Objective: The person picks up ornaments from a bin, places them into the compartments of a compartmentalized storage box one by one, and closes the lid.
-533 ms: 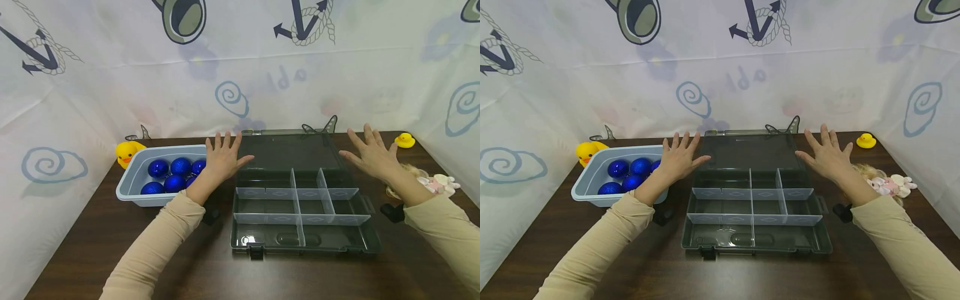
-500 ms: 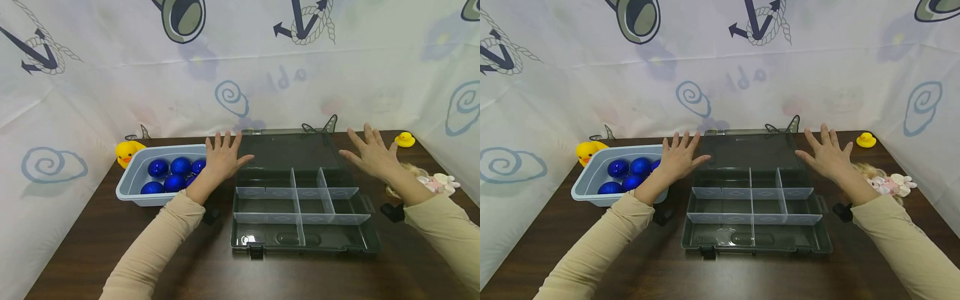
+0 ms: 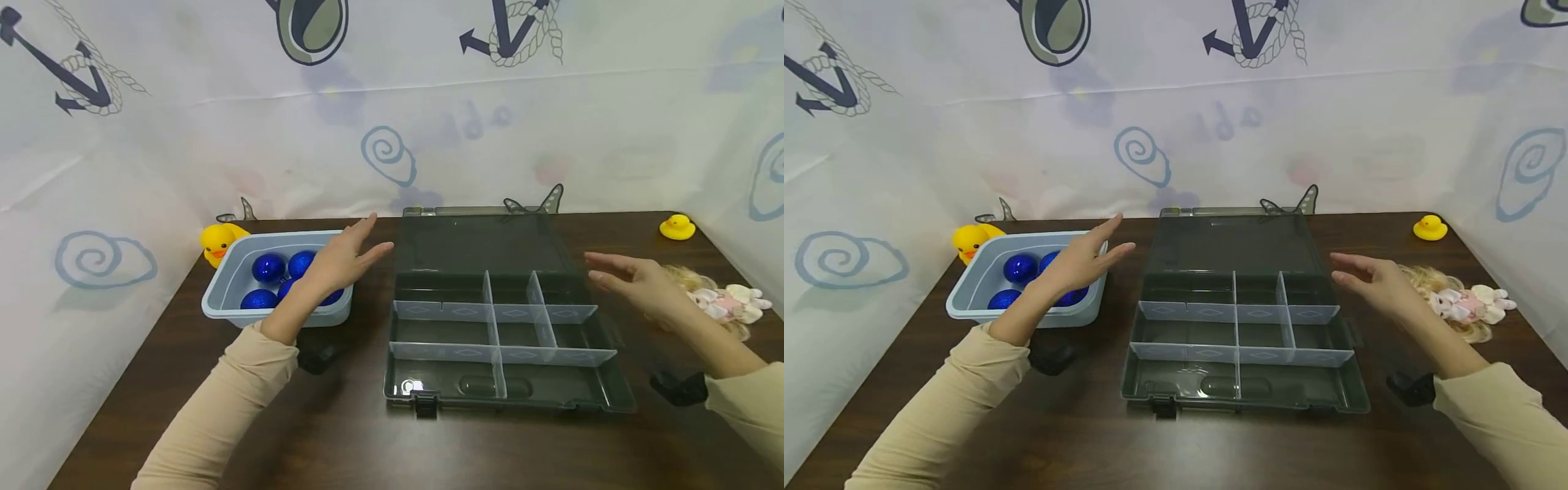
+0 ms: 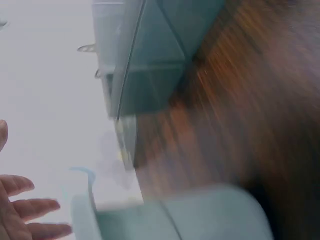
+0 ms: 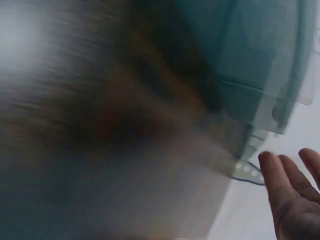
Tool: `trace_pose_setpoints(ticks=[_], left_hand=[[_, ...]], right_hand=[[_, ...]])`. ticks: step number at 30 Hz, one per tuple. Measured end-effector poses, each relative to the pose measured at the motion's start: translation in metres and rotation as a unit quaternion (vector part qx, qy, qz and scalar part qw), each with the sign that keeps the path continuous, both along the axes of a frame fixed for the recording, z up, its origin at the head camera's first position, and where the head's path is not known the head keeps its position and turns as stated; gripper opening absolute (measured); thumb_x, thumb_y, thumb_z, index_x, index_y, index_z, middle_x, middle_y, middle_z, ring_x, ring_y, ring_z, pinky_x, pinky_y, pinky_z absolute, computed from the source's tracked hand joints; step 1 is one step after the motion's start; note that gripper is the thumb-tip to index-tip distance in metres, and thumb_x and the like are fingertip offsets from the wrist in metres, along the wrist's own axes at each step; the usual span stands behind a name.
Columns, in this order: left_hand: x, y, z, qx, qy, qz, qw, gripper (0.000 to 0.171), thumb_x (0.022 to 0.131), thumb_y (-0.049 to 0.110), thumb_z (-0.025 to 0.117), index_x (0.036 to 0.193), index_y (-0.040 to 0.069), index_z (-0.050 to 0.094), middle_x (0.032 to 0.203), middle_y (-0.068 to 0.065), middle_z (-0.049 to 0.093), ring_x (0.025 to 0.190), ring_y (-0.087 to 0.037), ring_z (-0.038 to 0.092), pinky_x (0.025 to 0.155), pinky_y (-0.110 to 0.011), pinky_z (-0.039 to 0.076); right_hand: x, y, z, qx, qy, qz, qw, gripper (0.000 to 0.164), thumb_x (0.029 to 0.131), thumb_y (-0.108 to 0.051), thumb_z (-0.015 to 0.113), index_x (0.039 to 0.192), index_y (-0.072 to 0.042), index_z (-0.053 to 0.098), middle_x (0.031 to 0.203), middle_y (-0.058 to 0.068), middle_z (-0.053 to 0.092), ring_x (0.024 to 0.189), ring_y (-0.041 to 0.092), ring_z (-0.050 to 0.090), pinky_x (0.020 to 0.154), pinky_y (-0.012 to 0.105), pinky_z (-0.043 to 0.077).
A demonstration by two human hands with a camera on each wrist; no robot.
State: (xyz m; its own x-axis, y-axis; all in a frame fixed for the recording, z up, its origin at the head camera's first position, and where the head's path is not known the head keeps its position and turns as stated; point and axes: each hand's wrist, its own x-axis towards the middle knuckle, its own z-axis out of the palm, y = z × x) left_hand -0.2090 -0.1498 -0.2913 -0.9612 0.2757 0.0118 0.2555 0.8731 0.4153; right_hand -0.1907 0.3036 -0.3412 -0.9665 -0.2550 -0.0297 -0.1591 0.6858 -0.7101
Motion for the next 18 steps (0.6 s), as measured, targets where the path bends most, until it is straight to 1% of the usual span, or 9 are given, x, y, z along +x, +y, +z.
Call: trace_pose_setpoints(ticks=[1,2,3,5,7,9,12,14,18], left_hand=[[0.003,-0.01,0.001,0.028,-0.005,-0.001,0.9996,0.07,0.097,0.049,0.044,0.151,0.013,0.019,0.153,-0.014,0.026,0.135,-0.039,0.034,0.109,-0.055,0.028],[0.007,-0.021,0.001,0.051,-0.008,0.002,0.9986,0.068,0.097,0.047,0.045,0.151,0.014,0.021,0.152,-0.013,0.029,0.132,-0.038,0.038,0.107,-0.053,0.031],[0.01,-0.033,0.001,0.069,-0.009,0.009,0.9976,0.066,0.097,0.045,0.047,0.15,0.015,0.023,0.151,-0.012,0.033,0.13,-0.037,0.042,0.106,-0.053,0.034],[0.014,-0.051,-0.002,0.094,-0.006,0.027,0.9952,0.062,0.096,0.042,0.049,0.149,0.016,0.029,0.147,-0.012,0.039,0.126,-0.035,0.047,0.103,-0.052,0.037],[0.015,-0.067,-0.008,0.116,-0.003,0.041,0.9924,0.059,0.096,0.039,0.051,0.147,0.014,0.034,0.143,-0.012,0.045,0.125,-0.034,0.049,0.103,-0.05,0.038],[0.014,-0.079,-0.015,0.137,-0.011,0.054,0.9891,0.057,0.095,0.036,0.054,0.145,0.012,0.038,0.141,-0.013,0.047,0.127,-0.032,0.047,0.104,-0.048,0.037],[0.012,-0.089,-0.025,0.162,-0.036,0.06,0.9843,0.056,0.094,0.032,0.056,0.143,0.01,0.041,0.141,-0.013,0.048,0.128,-0.032,0.046,0.106,-0.047,0.036],[0.01,-0.092,-0.031,0.17,-0.05,0.063,0.9821,0.054,0.094,0.03,0.057,0.142,0.009,0.042,0.142,-0.013,0.047,0.129,-0.031,0.045,0.107,-0.046,0.034],[0.005,-0.094,-0.04,0.171,-0.053,0.057,0.9823,0.051,0.093,0.023,0.06,0.139,0.005,0.045,0.14,-0.016,0.048,0.128,-0.033,0.046,0.106,-0.045,0.036]], right_hand=[[0.003,0.002,-0.004,-0.023,-0.019,0.001,1.0,0.055,0.097,-0.028,0.052,0.141,0.003,0.037,0.135,0.016,0.053,0.098,0.003,0.063,0.074,0.01,0.049],[0.005,0.004,-0.009,-0.045,-0.037,0.005,0.998,0.056,0.097,-0.026,0.053,0.141,0.003,0.036,0.132,0.006,0.057,0.095,-0.004,0.061,0.074,0.011,0.049],[0.007,0.004,-0.013,-0.067,-0.051,0.007,0.996,0.056,0.097,-0.025,0.053,0.141,0.003,0.036,0.127,-0.005,0.059,0.091,-0.009,0.06,0.073,0.009,0.048],[0.011,0.006,-0.019,-0.109,-0.067,0.008,0.992,0.055,0.096,-0.022,0.055,0.141,0.003,0.036,0.119,-0.025,0.055,0.092,-0.01,0.06,0.075,0.011,0.05],[0.013,0.007,-0.024,-0.138,-0.066,0.011,0.988,0.053,0.095,-0.018,0.056,0.142,0.0,0.038,0.11,-0.037,0.05,0.094,-0.012,0.058,0.075,0.011,0.05],[0.014,0.007,-0.028,-0.151,-0.053,0.012,0.987,0.05,0.095,-0.015,0.056,0.142,-0.005,0.04,0.111,-0.037,0.05,0.094,-0.013,0.057,0.074,0.011,0.05],[0.015,0.008,-0.033,-0.174,-0.04,0.016,0.984,0.048,0.095,-0.009,0.055,0.142,-0.01,0.043,0.113,-0.037,0.05,0.096,-0.016,0.053,0.074,0.009,0.049],[0.016,0.008,-0.035,-0.185,-0.04,0.016,0.982,0.048,0.095,-0.007,0.054,0.142,-0.013,0.043,0.114,-0.037,0.05,0.097,-0.017,0.052,0.074,0.009,0.049],[0.015,0.006,-0.039,-0.199,-0.047,0.023,0.979,0.048,0.096,-0.008,0.052,0.143,-0.013,0.041,0.114,-0.037,0.05,0.1,-0.019,0.05,0.076,0.008,0.048]])
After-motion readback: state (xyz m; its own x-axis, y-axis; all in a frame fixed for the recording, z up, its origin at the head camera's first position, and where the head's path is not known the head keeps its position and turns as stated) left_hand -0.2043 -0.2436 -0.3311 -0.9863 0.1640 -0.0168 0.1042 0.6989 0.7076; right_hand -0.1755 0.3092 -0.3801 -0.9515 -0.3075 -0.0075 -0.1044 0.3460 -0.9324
